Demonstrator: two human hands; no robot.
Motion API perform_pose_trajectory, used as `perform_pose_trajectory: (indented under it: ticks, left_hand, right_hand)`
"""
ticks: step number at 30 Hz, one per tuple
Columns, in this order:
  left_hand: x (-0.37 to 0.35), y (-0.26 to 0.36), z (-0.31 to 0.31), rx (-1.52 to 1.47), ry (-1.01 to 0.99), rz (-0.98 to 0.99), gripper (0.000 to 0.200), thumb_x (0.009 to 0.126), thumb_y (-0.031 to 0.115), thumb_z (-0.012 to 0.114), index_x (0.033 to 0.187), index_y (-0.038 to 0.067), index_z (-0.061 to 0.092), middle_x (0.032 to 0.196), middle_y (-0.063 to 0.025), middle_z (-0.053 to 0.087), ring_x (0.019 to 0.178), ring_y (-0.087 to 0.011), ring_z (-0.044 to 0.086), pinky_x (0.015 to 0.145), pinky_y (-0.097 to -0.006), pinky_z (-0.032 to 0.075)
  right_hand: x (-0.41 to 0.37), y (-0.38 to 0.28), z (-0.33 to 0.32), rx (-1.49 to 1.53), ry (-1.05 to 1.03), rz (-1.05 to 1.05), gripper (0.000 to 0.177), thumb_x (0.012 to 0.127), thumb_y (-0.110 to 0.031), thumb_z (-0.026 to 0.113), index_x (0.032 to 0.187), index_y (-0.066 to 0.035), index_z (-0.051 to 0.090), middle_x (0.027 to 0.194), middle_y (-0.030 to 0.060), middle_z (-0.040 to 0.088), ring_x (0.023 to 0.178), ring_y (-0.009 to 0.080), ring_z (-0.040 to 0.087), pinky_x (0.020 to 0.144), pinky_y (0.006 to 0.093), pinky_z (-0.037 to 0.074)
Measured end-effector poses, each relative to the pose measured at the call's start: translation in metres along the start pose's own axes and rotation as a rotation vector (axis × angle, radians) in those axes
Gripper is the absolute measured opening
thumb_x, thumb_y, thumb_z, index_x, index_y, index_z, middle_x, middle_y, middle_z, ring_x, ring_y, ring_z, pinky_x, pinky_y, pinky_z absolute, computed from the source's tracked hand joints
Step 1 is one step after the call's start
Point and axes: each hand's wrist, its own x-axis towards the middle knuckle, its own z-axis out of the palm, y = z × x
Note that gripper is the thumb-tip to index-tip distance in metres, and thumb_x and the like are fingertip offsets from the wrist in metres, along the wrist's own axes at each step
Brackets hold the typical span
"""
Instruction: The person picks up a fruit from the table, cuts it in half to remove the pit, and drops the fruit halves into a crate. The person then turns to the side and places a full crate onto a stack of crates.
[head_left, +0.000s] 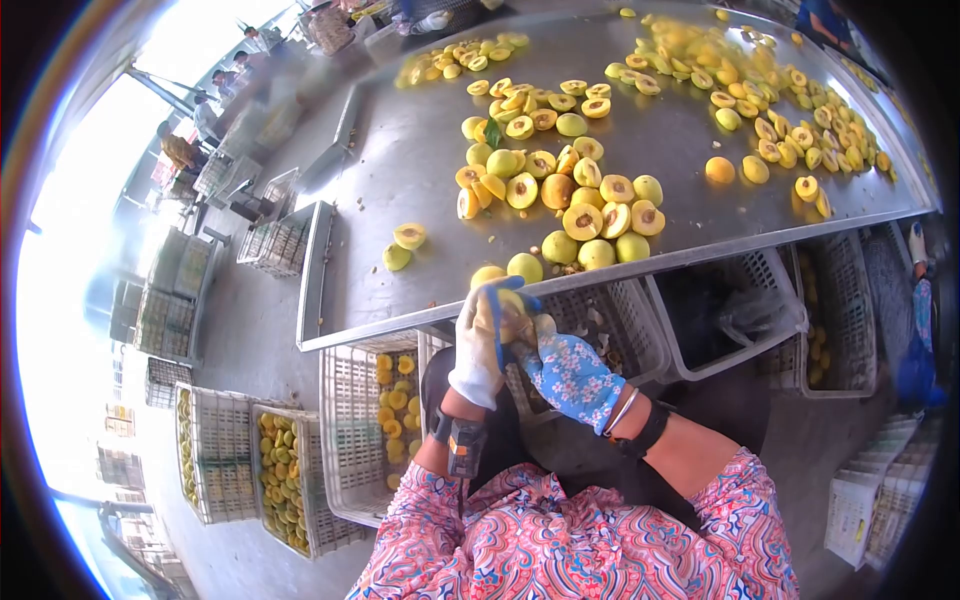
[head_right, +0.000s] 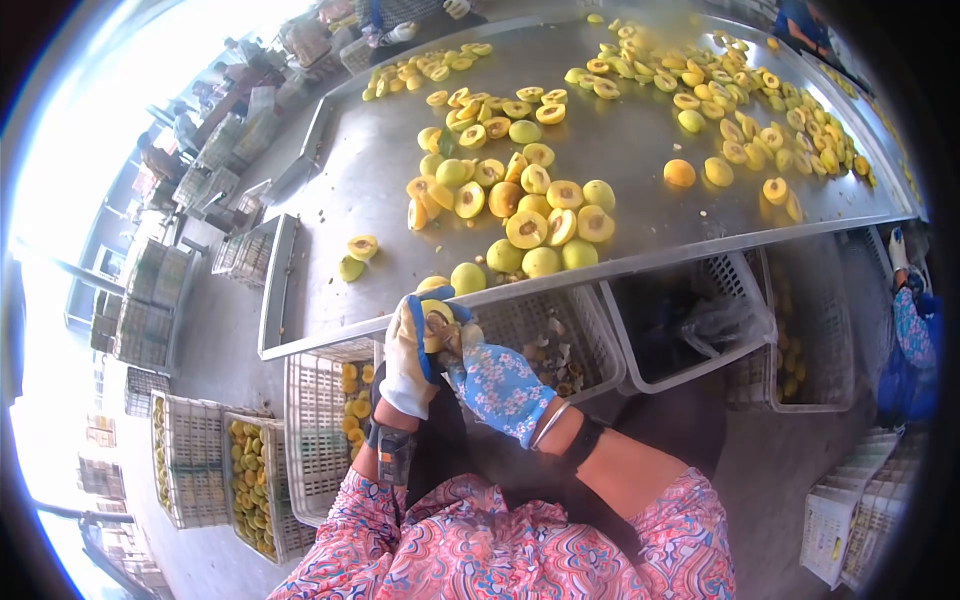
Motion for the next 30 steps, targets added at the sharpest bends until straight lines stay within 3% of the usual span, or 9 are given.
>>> perform_pose_trajectory:
  ticks: [3,6,9,15,18,21,24,27,30]
  left_hand:
    - [-0.001,0.003,0.008,-0.012,0.009,0.019,0.052,0.097,0.044,0.054,0.124,0.000,0.054,0.098,-0.0110,0.065,0.078,-0.0161,0.063,0.069,-0.0285,0.055]
    - [0.003,0.000,0.011,-0.067,0.031,0.069,0.051,0.097,0.043,0.055,0.125,0.001,0.054,0.099,-0.0119,0.065,0.076,-0.0163,0.063,0.068,-0.0288,0.055]
    - [0.004,-0.003,0.010,-0.031,0.032,0.056,0.056,0.097,0.048,0.051,0.123,-0.001,0.053,0.100,-0.0167,0.065,0.088,-0.0232,0.065,0.076,-0.0350,0.058]
    - [0.009,-0.005,0.000,-0.104,-0.017,-0.039,0.054,0.099,0.047,0.049,0.123,-0.001,0.052,0.098,-0.0160,0.065,0.084,-0.0237,0.066,0.075,-0.0354,0.058]
    - [0.006,0.003,-0.003,-0.064,-0.058,-0.118,0.055,0.099,0.048,0.047,0.123,-0.001,0.051,0.096,-0.0156,0.065,0.080,-0.0238,0.066,0.073,-0.0353,0.059]
    - [0.009,-0.017,-0.005,0.148,0.077,0.086,0.056,0.100,0.049,0.044,0.122,-0.001,0.052,0.096,-0.0155,0.065,0.075,-0.0235,0.066,0.070,-0.0347,0.059]
    - [0.006,-0.019,0.002,0.173,0.121,0.130,0.053,0.101,0.046,0.044,0.123,-0.001,0.052,0.097,-0.0156,0.065,0.079,-0.0231,0.066,0.072,-0.0347,0.058]
    - [0.002,-0.008,0.016,-0.056,0.090,0.082,0.049,0.099,0.043,0.050,0.121,-0.001,0.056,0.097,-0.0119,0.065,0.079,-0.0183,0.065,0.071,-0.0315,0.057]
    - [0.002,-0.006,0.023,-0.180,0.085,0.045,0.051,0.099,0.044,0.050,0.123,-0.001,0.054,0.096,-0.0136,0.065,0.079,-0.0204,0.065,0.070,-0.0338,0.058]
  right_hand:
    - [-0.001,-0.006,-0.013,-0.189,-0.051,-0.108,0.029,0.096,-0.026,0.056,0.104,0.001,0.051,0.070,0.0232,0.062,0.065,0.0414,0.062,0.056,0.0487,0.049]
    - [-0.001,-0.003,-0.006,-0.082,0.034,-0.057,0.026,0.095,-0.023,0.056,0.105,0.000,0.052,0.072,0.0225,0.063,0.066,0.0409,0.062,0.057,0.0483,0.049]
    - [0.000,-0.006,-0.003,0.086,0.139,0.009,0.025,0.095,-0.023,0.056,0.104,0.000,0.052,0.071,0.0227,0.063,0.065,0.0403,0.062,0.056,0.0482,0.049]
    - [-0.001,0.007,-0.005,-0.114,-0.036,-0.087,0.028,0.095,-0.025,0.055,0.104,0.002,0.050,0.069,0.0237,0.062,0.065,0.0406,0.062,0.056,0.0488,0.048]
    - [-0.001,-0.001,-0.010,-0.074,-0.048,-0.017,0.025,0.095,-0.022,0.054,0.100,0.002,0.055,0.072,0.0225,0.063,0.066,0.0399,0.062,0.058,0.0489,0.049]
    - [0.002,-0.003,-0.006,0.072,0.024,-0.027,0.022,0.094,-0.020,0.052,0.095,0.000,0.061,0.076,0.0211,0.064,0.068,0.0391,0.063,0.059,0.0487,0.050]
    - [0.003,-0.002,-0.007,0.015,-0.034,-0.028,0.023,0.095,-0.019,0.051,0.091,-0.001,0.064,0.078,0.0210,0.065,0.069,0.0389,0.063,0.061,0.0486,0.050]
    - [0.001,0.007,-0.005,-0.188,-0.109,-0.117,0.022,0.095,-0.018,0.050,0.093,0.000,0.063,0.076,0.0217,0.064,0.068,0.0390,0.063,0.062,0.0488,0.050]
    - [-0.001,0.011,0.010,-0.064,0.037,-0.010,0.022,0.095,-0.020,0.050,0.094,-0.001,0.061,0.074,0.0218,0.063,0.068,0.0394,0.062,0.061,0.0487,0.050]
